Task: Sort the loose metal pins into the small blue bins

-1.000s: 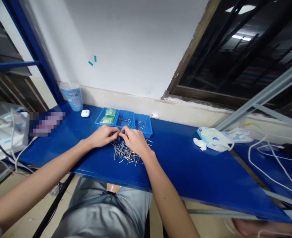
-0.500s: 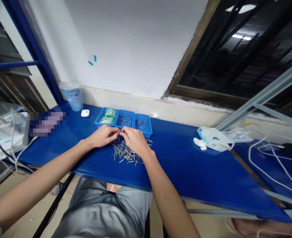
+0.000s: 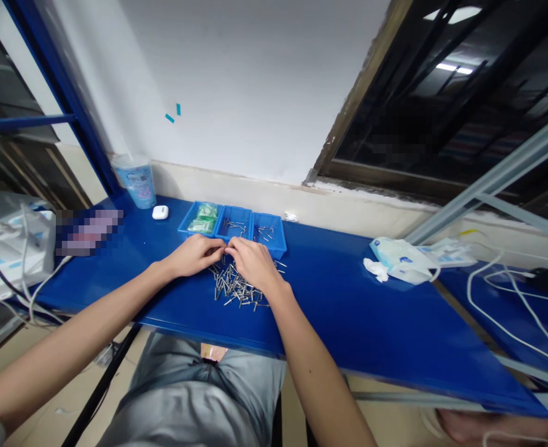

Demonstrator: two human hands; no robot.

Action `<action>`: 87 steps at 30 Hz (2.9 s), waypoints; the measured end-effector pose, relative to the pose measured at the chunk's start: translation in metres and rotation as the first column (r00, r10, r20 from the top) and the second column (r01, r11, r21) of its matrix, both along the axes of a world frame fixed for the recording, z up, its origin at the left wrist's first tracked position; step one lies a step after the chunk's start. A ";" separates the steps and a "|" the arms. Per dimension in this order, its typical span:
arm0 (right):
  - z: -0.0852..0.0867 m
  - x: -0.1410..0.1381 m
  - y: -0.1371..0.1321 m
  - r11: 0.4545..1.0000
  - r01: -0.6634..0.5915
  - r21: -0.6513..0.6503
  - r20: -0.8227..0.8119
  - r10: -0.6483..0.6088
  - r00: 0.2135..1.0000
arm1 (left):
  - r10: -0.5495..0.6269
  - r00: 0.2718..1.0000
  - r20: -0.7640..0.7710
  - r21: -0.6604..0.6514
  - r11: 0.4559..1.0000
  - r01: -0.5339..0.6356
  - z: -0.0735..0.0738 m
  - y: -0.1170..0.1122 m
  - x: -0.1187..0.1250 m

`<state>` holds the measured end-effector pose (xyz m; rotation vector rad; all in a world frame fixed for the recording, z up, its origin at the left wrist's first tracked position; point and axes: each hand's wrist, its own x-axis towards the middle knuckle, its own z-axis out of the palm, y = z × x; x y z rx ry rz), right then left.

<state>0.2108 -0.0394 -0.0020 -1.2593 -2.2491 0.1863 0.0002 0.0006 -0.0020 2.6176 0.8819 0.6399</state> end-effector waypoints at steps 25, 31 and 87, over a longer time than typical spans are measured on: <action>0.003 0.009 0.009 0.976 0.194 0.098 -0.147 -0.178 0.973 | 0.101 0.976 -0.191 0.003 0.995 -0.102 -0.010 0.013 -0.008; -0.001 0.004 0.007 0.990 0.101 0.094 -0.059 -0.095 0.994 | 0.060 0.990 -0.125 0.023 0.998 -0.058 -0.011 0.011 -0.007; 0.000 -0.001 0.000 0.982 0.073 0.177 -0.128 -0.050 0.990 | 0.008 0.983 0.182 -0.046 0.999 0.000 -0.001 0.002 -0.002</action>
